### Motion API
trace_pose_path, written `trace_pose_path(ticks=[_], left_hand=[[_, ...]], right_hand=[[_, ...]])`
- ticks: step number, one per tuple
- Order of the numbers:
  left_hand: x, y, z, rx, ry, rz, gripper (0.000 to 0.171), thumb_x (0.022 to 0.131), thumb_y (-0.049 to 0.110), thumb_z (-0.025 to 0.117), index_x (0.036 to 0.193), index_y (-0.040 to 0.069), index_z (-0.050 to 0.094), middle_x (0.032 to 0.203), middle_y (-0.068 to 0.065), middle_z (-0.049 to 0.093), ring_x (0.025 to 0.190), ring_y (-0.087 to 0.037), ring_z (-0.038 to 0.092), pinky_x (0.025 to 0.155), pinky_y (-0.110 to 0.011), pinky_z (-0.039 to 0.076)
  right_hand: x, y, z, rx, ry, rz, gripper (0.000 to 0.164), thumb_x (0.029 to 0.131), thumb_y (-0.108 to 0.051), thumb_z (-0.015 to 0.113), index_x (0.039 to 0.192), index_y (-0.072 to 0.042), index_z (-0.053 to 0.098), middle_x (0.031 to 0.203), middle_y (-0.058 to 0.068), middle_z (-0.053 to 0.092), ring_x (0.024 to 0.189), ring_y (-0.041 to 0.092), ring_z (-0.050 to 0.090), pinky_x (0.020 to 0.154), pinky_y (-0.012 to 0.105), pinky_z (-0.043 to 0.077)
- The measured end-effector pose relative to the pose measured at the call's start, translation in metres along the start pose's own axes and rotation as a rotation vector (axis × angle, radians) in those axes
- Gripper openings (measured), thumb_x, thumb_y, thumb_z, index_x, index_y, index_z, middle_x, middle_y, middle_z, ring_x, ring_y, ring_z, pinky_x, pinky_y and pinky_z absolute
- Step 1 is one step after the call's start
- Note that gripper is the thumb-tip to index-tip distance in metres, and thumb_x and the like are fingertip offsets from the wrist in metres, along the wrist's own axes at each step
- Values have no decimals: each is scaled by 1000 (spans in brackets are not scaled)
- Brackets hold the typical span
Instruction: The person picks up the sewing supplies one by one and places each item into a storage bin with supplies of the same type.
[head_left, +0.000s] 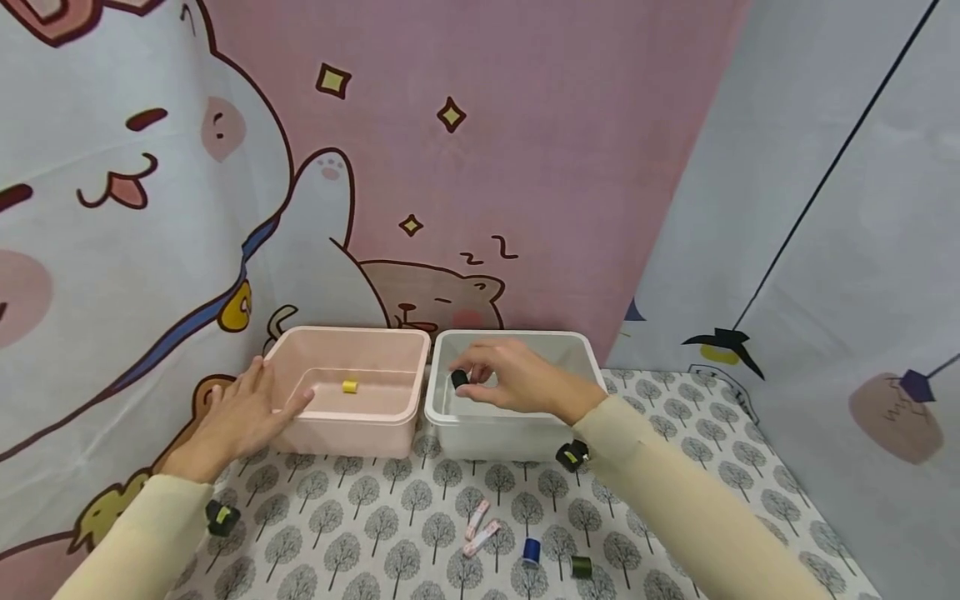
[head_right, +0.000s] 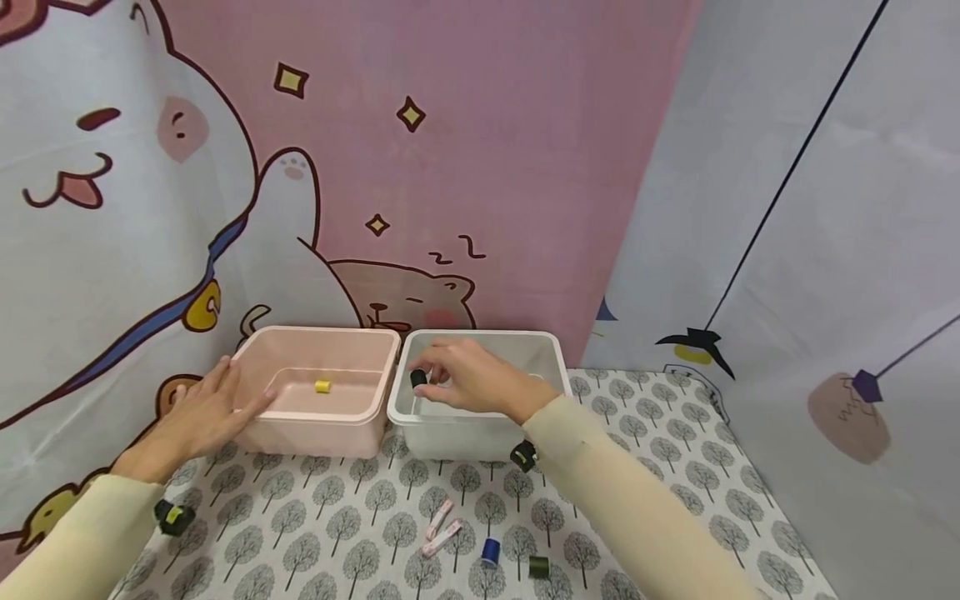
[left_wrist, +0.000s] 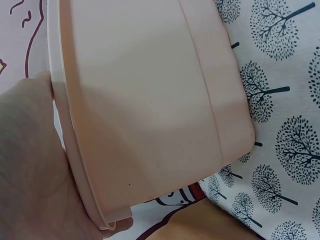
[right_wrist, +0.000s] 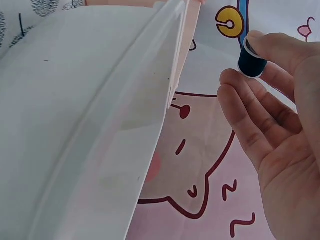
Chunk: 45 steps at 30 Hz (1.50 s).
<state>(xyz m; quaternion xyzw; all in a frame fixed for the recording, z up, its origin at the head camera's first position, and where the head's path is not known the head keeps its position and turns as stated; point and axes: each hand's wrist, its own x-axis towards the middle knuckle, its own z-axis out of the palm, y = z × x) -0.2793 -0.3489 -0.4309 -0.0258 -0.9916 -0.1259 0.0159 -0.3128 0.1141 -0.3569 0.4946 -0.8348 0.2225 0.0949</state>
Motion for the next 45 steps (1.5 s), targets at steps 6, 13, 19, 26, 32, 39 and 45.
trace_pose_path(ticks=[6, 13, 19, 26, 32, 39, 45], left_hand=[[1, -2, 3, -2, 7, 2, 119, 116, 79, 39, 178, -17, 9, 186, -47, 1, 163, -84, 17, 132, -97, 7], [1, -3, 3, 7, 10, 7, 120, 116, 79, 40, 177, -19, 10, 186, -48, 2, 163, -84, 19, 131, -97, 9], [2, -4, 4, 8, 20, 12, 119, 116, 78, 39, 177, -19, 11, 186, -48, 3, 166, -81, 16, 131, -97, 8], [2, -4, 5, 1, 12, 7, 122, 115, 82, 37, 178, -18, 10, 186, -47, 2, 169, -78, 8, 131, -98, 4], [0, -3, 3, -4, 3, 2, 123, 114, 83, 37, 178, -18, 10, 187, -47, 2, 171, -76, 3, 130, -98, 3], [0, -4, -4, 10, 8, 7, 122, 115, 82, 34, 177, -20, 9, 186, -48, 1, 171, -77, 3, 129, -99, 3], [0, -3, -1, 4, -12, 9, 123, 115, 83, 35, 177, -20, 9, 186, -48, 1, 171, -77, 4, 130, -99, 3]], right_hand=[[18, 4, 2, 26, -11, 32, 31, 107, -22, 87, 135, -8, 84, 117, 6, 83, 95, 14, 84, 89, 22, 69], [39, 9, 6, 35, -36, 57, 33, 108, -21, 86, 138, -7, 83, 113, 7, 80, 97, 14, 83, 91, 23, 69], [59, 11, 11, 11, -55, 94, 37, 107, -23, 87, 141, -8, 82, 119, 8, 81, 96, 13, 82, 89, 20, 68], [78, 11, 19, -28, -64, 116, 36, 109, -26, 86, 142, -12, 82, 121, 8, 83, 101, 15, 82, 92, 22, 66], [94, 10, 29, -82, -80, 161, 37, 110, -29, 85, 144, -16, 82, 125, 3, 83, 106, 15, 83, 94, 28, 67], [113, 7, 35, -84, -83, 202, 37, 110, -28, 83, 145, -16, 81, 129, 5, 83, 111, 17, 81, 98, 34, 68], [120, 13, 41, -76, -87, 263, 37, 111, -28, 83, 145, -15, 81, 132, 7, 84, 119, 22, 82, 106, 42, 67]])
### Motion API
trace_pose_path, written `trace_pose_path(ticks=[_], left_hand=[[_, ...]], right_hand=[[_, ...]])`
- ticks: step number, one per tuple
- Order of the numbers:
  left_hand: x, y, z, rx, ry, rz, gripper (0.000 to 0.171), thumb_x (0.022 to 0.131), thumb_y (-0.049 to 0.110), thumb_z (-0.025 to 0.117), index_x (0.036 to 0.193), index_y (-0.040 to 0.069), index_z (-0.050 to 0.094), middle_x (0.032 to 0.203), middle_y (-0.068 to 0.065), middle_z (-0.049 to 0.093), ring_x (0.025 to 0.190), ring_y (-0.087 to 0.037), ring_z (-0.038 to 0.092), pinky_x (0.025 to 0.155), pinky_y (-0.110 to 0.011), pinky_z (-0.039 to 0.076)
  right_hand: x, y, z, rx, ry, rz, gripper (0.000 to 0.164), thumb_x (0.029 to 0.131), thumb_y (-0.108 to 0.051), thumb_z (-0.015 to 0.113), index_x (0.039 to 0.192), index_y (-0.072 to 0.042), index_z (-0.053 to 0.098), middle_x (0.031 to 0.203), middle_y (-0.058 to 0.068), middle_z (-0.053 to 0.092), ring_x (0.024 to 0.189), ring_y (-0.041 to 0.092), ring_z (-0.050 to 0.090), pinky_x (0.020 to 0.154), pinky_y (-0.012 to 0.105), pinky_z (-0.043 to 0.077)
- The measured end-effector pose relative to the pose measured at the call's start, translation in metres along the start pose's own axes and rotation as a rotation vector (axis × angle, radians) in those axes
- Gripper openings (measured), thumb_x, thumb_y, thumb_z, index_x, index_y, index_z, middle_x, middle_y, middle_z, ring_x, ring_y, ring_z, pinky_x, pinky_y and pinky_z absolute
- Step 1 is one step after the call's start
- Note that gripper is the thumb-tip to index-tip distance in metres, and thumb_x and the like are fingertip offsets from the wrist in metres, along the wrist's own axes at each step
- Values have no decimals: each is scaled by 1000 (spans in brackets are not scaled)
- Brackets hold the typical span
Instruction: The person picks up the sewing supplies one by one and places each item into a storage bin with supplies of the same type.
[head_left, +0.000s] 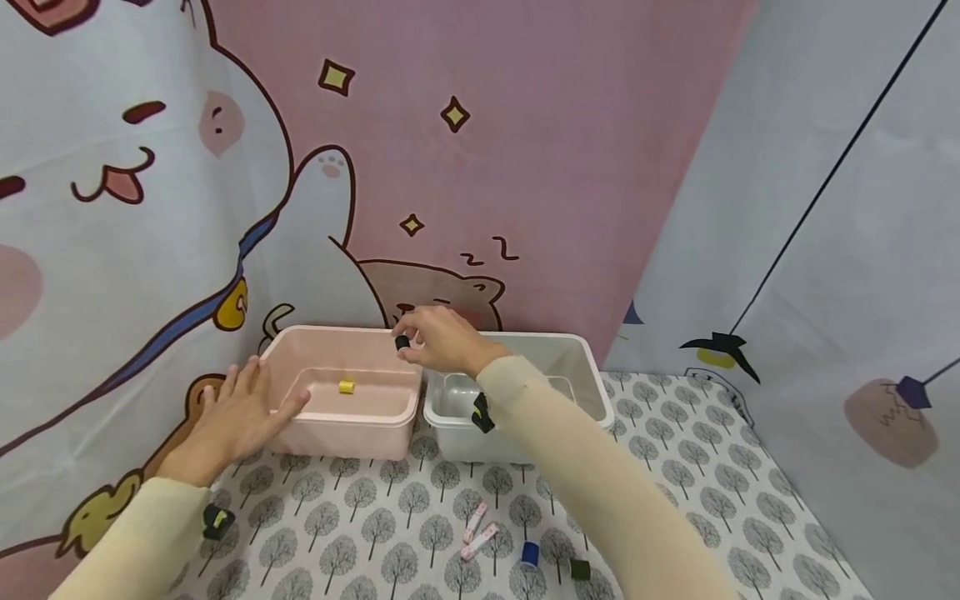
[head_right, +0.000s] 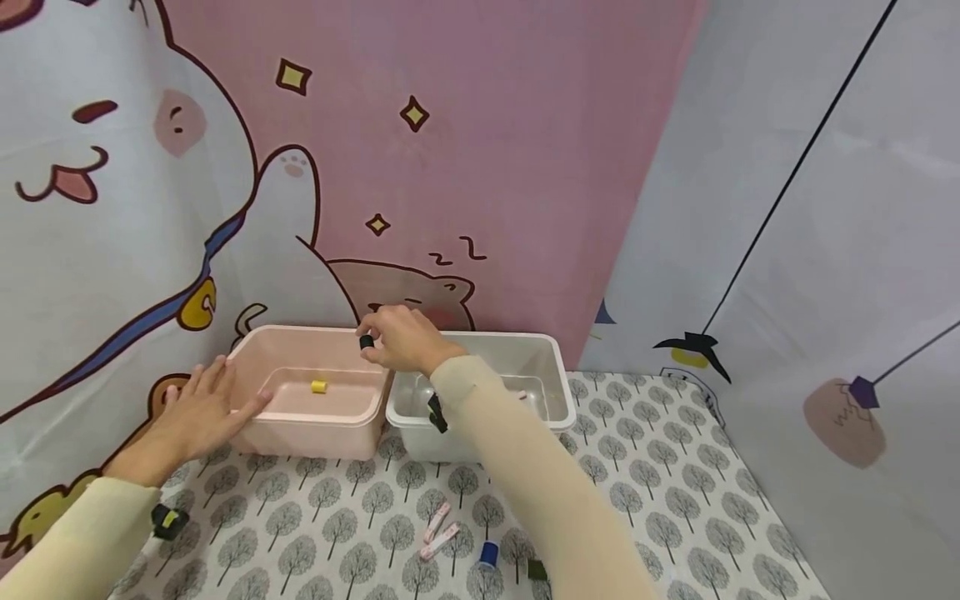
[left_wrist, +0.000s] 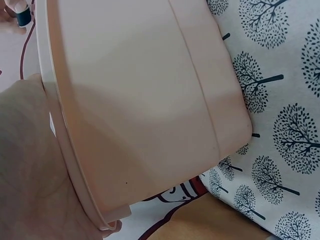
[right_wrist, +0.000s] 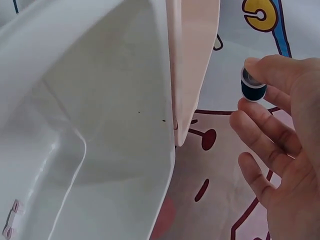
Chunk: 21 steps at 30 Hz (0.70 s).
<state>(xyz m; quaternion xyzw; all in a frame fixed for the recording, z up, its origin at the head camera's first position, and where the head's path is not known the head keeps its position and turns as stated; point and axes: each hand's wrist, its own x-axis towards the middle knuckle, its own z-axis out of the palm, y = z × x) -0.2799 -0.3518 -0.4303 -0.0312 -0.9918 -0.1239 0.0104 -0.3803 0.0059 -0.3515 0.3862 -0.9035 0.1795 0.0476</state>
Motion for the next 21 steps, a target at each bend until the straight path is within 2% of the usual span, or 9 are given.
trace_pose_path(ticks=[5, 14, 21], left_hand=[[-1, 1, 1, 1, 3, -2, 121, 115, 80, 37, 177, -20, 9, 186, -47, 0, 171, -76, 4, 130, -99, 2], [1, 2, 0, -1, 4, -7, 124, 114, 84, 35, 177, -19, 8, 186, -47, 0, 171, -76, 3, 131, -98, 1], [0, 1, 1, 0, -8, -14, 124, 114, 84, 34, 177, -19, 7, 187, -47, -1, 172, -76, 2, 131, -97, 0]], right_hand=[[9, 2, 3, -7, 7, 46, 38, 111, -30, 82, 147, -16, 81, 133, 7, 83, 121, 24, 80, 107, 43, 67], [23, 0, 5, -42, 40, 51, 36, 109, -30, 83, 143, -18, 83, 132, 6, 85, 123, 22, 80, 110, 45, 66], [23, -6, 9, -97, 13, 85, 46, 111, -33, 83, 154, -19, 75, 144, 5, 78, 134, 24, 76, 120, 50, 61]])
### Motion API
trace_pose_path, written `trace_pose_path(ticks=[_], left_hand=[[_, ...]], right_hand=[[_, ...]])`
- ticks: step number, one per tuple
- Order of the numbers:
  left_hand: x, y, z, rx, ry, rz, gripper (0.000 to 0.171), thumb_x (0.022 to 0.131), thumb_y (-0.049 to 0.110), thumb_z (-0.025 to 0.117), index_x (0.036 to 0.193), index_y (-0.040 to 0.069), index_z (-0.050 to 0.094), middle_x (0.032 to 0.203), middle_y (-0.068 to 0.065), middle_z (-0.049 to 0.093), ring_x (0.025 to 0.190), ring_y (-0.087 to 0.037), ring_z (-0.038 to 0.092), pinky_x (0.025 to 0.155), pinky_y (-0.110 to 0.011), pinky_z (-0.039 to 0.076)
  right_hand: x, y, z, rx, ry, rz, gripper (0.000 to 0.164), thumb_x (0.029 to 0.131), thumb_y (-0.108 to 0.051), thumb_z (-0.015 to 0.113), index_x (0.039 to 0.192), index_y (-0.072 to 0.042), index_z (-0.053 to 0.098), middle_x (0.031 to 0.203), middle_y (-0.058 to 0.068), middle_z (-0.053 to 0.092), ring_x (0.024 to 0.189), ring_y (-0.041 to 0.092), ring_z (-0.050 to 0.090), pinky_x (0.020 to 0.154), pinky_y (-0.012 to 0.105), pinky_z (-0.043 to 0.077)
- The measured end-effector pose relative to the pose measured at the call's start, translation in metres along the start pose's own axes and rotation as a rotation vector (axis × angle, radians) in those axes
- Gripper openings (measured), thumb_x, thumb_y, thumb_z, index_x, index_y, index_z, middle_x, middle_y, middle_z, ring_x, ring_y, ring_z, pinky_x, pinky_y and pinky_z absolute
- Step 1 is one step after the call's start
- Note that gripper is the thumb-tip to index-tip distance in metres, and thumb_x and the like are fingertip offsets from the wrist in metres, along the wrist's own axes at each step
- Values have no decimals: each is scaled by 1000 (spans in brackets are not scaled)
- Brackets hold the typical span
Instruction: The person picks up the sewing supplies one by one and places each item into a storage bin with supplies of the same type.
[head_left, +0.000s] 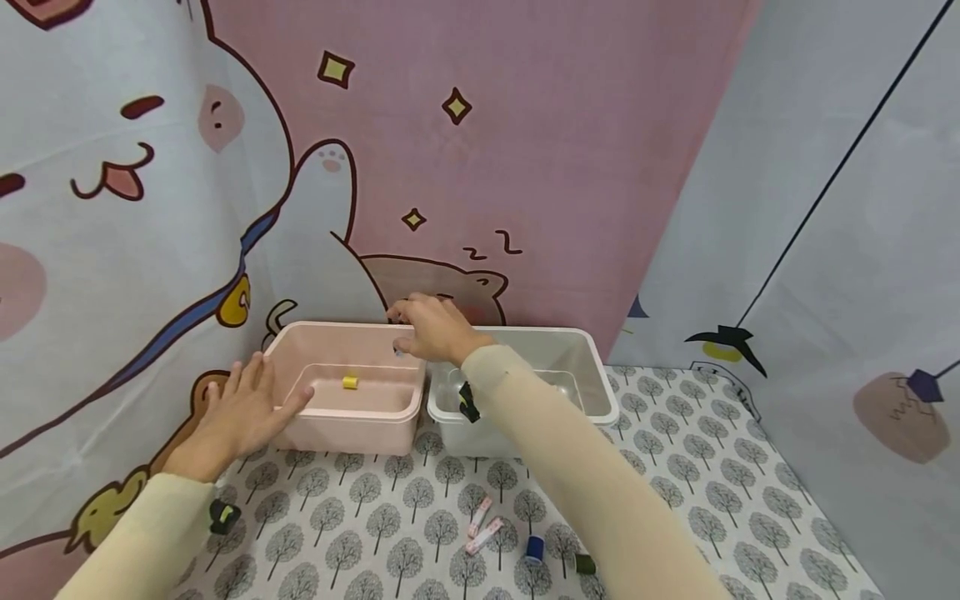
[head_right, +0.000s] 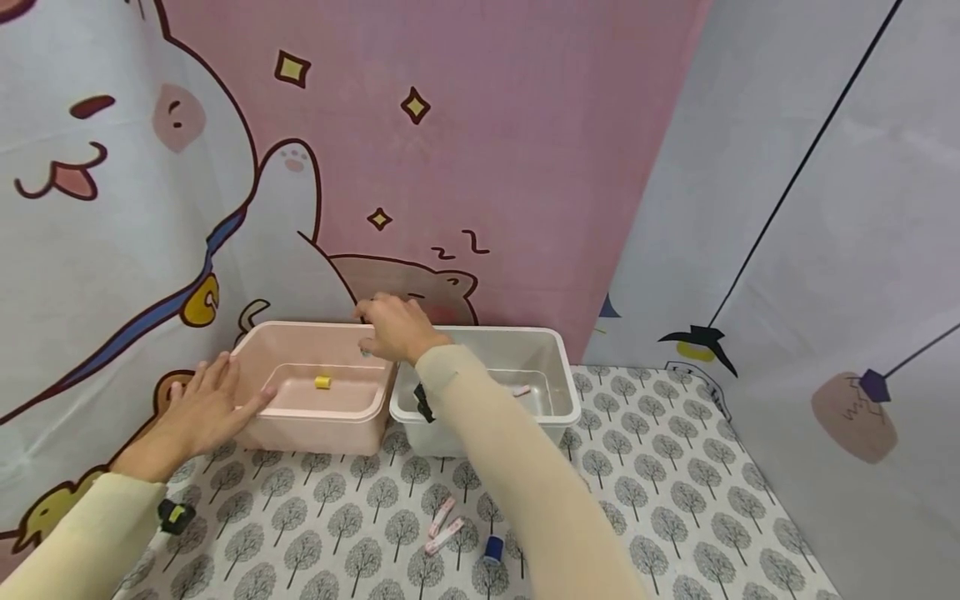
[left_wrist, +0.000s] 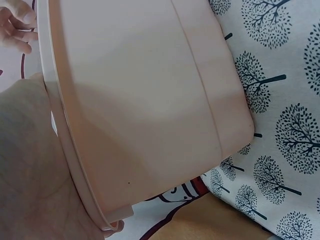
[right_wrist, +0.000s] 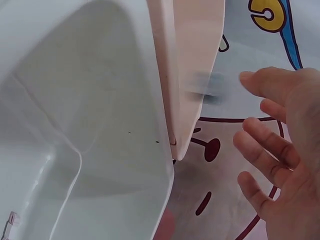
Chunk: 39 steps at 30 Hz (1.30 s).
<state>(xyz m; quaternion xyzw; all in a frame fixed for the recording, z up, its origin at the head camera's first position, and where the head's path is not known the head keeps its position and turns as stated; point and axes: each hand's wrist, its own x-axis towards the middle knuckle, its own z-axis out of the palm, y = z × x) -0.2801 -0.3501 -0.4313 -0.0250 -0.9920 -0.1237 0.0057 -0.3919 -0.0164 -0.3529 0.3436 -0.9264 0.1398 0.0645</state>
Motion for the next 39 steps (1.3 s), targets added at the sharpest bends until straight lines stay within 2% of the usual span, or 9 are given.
trace_pose_path(ticks=[3, 7, 15, 19, 24, 26, 29, 34, 39], left_hand=[[0, 2, 0, 4, 0, 2, 124, 114, 84, 34, 177, -19, 8, 186, -47, -1, 171, -76, 2, 131, -98, 1], [0, 3, -1, 9, 0, 0, 123, 115, 83, 35, 177, -20, 8, 186, -48, 0, 171, -77, 3, 130, -99, 3], [-2, -1, 0, 4, -1, -1, 124, 115, 83, 34, 177, -21, 7, 185, -49, -1, 170, -78, 3, 129, -99, 2], [-2, -1, 0, 3, 1, 6, 123, 115, 82, 35, 176, -21, 8, 185, -49, 0, 170, -78, 3, 129, -99, 3], [-1, 1, 0, 3, 4, 11, 121, 116, 80, 36, 176, -21, 8, 185, -49, 0, 170, -78, 3, 129, -99, 3], [-1, 1, 1, 4, 5, 11, 121, 116, 80, 36, 176, -21, 8, 185, -49, 0, 170, -78, 3, 129, -99, 3], [-1, 0, 1, 5, 2, 12, 122, 116, 81, 35, 176, -21, 7, 185, -49, -1, 170, -77, 3, 129, -99, 2], [0, 0, 2, 1, -3, 11, 123, 115, 82, 33, 176, -21, 6, 186, -48, -2, 171, -77, 2, 130, -98, 1], [0, 0, 2, 9, 3, 11, 122, 116, 81, 33, 176, -21, 7, 185, -49, -2, 171, -77, 3, 130, -99, 1]], right_hand=[[-5, 0, -1, -16, -20, 19, 49, 111, -35, 82, 157, -20, 72, 152, 4, 74, 143, 25, 72, 127, 54, 56], [-12, 1, -4, -3, -22, 13, 46, 112, -34, 80, 155, -21, 74, 156, 4, 72, 147, 27, 69, 132, 58, 52], [-27, 3, -10, 18, 17, -42, 39, 112, -28, 79, 150, -21, 79, 155, 5, 74, 143, 27, 72, 125, 55, 57], [-37, 6, -14, 28, 30, -58, 38, 112, -28, 79, 149, -19, 79, 153, 6, 74, 133, 26, 75, 120, 54, 60], [-50, 11, -15, 34, 51, -64, 37, 111, -27, 79, 147, -18, 81, 140, 6, 78, 113, 22, 77, 107, 48, 63], [-54, 14, -14, 27, 60, -66, 36, 111, -27, 79, 146, -18, 81, 135, 5, 79, 110, 21, 77, 102, 45, 64], [-60, 17, -13, 22, 70, -63, 35, 111, -27, 79, 145, -18, 82, 135, 3, 80, 112, 20, 79, 103, 42, 65], [-71, 22, -14, 41, 78, -70, 35, 110, -25, 80, 144, -17, 82, 131, 4, 81, 111, 22, 78, 105, 44, 64], [-83, 24, -17, 67, 85, -91, 35, 110, -22, 78, 143, -16, 83, 126, 4, 80, 106, 20, 75, 101, 43, 64]])
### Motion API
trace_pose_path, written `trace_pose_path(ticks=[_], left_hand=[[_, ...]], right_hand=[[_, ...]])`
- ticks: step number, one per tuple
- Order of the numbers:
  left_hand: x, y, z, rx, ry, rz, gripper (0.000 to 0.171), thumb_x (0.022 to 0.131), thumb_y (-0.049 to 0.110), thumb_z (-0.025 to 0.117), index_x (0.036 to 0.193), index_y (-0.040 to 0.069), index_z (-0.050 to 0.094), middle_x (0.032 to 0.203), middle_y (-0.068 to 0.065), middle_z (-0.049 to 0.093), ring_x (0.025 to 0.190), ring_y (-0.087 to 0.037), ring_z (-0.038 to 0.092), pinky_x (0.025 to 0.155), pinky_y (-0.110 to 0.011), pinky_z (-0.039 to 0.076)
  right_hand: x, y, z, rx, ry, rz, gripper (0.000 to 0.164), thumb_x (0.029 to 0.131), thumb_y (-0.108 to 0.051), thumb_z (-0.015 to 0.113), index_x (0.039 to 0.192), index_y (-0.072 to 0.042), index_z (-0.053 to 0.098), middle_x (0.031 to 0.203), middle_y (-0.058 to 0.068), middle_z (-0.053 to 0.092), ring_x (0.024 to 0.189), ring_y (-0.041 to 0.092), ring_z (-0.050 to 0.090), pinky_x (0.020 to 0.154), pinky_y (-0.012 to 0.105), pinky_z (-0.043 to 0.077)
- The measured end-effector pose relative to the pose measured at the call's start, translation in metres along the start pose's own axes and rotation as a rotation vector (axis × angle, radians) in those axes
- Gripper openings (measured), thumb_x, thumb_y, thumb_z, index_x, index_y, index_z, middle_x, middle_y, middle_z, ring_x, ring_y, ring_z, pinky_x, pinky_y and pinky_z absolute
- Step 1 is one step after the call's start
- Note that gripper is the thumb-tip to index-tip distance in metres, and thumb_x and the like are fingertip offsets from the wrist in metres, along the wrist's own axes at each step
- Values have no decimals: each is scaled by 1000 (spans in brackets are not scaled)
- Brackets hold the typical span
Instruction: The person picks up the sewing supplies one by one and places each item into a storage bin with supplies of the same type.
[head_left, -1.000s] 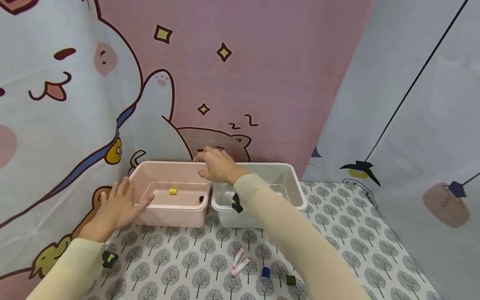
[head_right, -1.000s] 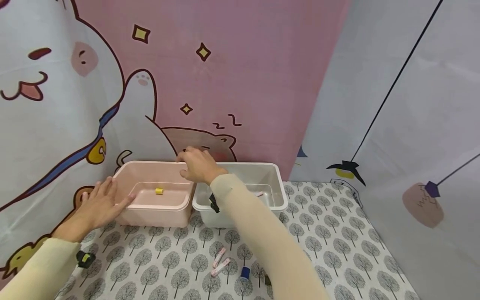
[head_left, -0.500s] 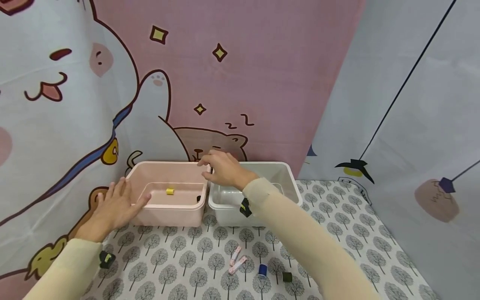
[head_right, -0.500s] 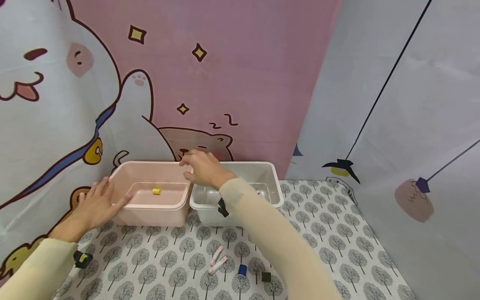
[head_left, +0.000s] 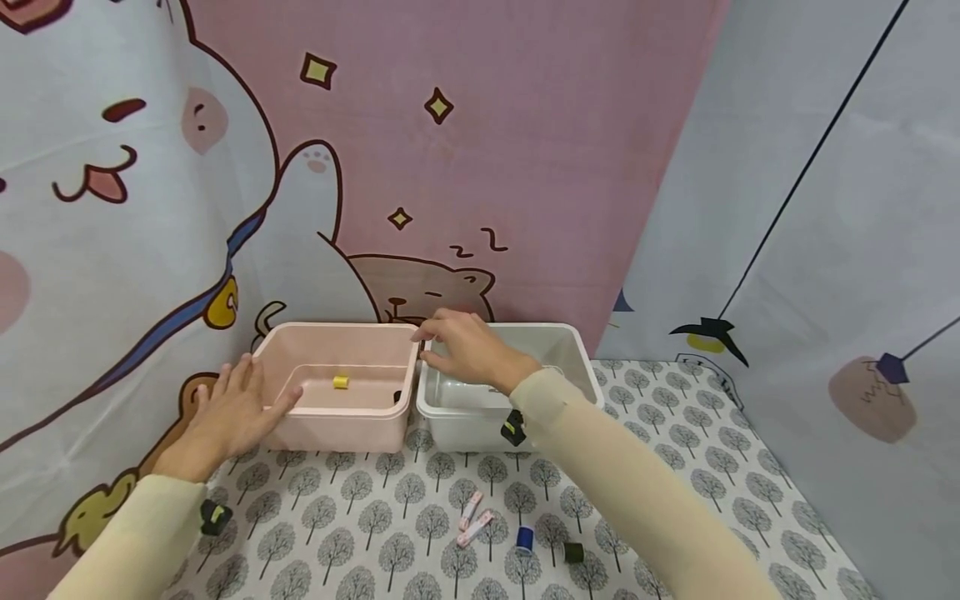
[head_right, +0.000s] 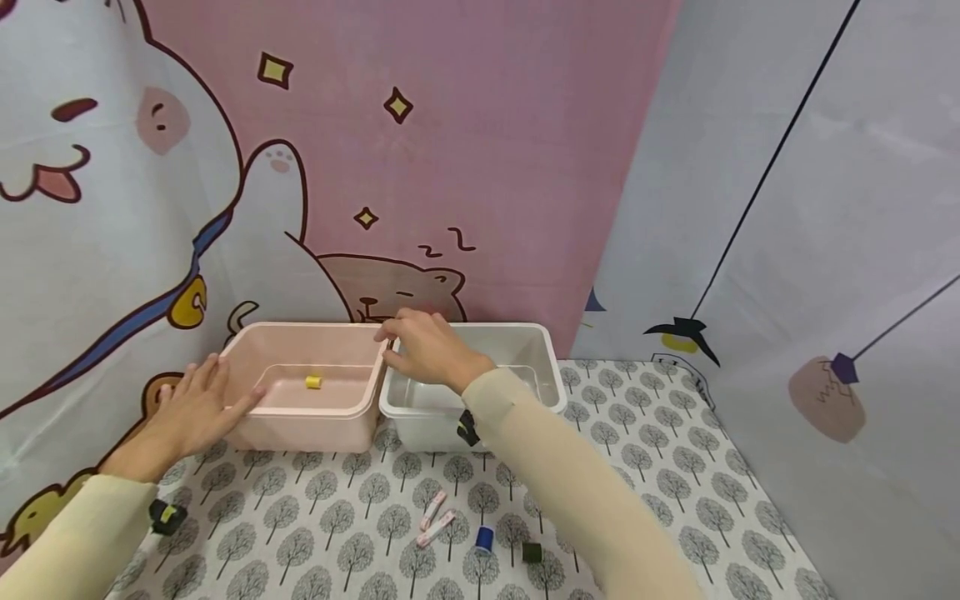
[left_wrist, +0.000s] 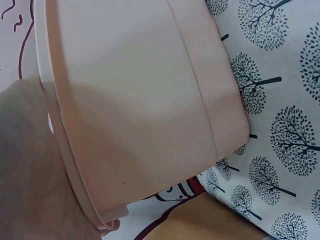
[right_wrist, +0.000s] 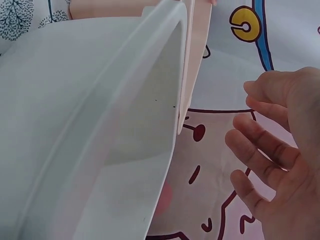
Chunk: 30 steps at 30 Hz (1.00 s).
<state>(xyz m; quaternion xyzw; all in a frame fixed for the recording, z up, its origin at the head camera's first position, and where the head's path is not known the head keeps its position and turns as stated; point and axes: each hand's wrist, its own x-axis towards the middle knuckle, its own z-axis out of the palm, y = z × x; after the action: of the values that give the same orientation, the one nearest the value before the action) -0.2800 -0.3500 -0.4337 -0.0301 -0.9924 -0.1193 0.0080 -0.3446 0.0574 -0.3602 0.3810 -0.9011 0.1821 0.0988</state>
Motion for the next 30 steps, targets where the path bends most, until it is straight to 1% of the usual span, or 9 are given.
trace_pose_path(ticks=[6, 11, 16, 19, 24, 30], left_hand=[[0, -1, 2, 1, 5, 0, 121, 116, 81, 32, 176, -21, 8, 185, -49, -1, 170, -77, 3, 130, -98, 1], [1, -2, 6, -2, 12, -6, 122, 115, 82, 33, 176, -21, 8, 186, -48, 0, 170, -77, 4, 131, -98, 2], [2, 0, 6, 4, 26, -3, 123, 115, 83, 34, 177, -21, 9, 185, -49, 2, 170, -78, 5, 131, -98, 3], [2, 1, 4, 12, 33, 3, 122, 115, 82, 33, 176, -21, 10, 185, -49, 3, 170, -78, 6, 131, -98, 4], [1, 1, 2, 20, 30, 4, 122, 115, 82, 31, 176, -21, 11, 185, -49, 3, 170, -78, 7, 131, -97, 4], [0, 1, 2, 16, 34, 1, 122, 115, 82, 31, 176, -21, 10, 185, -50, 3, 169, -78, 7, 131, -97, 4]], right_hand=[[-15, 0, -2, 12, 19, -14, 34, 110, -20, 76, 142, -15, 83, 125, 5, 80, 106, 21, 74, 100, 45, 63], [-29, 0, 0, 14, 22, -29, 31, 110, -21, 78, 140, -13, 84, 128, 7, 79, 108, 22, 77, 97, 42, 67], [-43, 2, 3, 7, 44, -62, 30, 110, -21, 79, 138, -11, 84, 133, 7, 83, 115, 24, 82, 102, 41, 69], [-53, 4, 4, 22, 54, -69, 29, 110, -21, 79, 138, -11, 83, 129, 6, 84, 113, 23, 81, 102, 40, 68], [-72, 5, 6, 24, 56, -49, 29, 110, -21, 80, 138, -16, 84, 124, 2, 82, 109, 19, 78, 98, 37, 67], [-91, 5, 5, 37, 45, -69, 30, 110, -21, 80, 139, -15, 83, 127, 3, 82, 108, 18, 77, 97, 36, 68]])
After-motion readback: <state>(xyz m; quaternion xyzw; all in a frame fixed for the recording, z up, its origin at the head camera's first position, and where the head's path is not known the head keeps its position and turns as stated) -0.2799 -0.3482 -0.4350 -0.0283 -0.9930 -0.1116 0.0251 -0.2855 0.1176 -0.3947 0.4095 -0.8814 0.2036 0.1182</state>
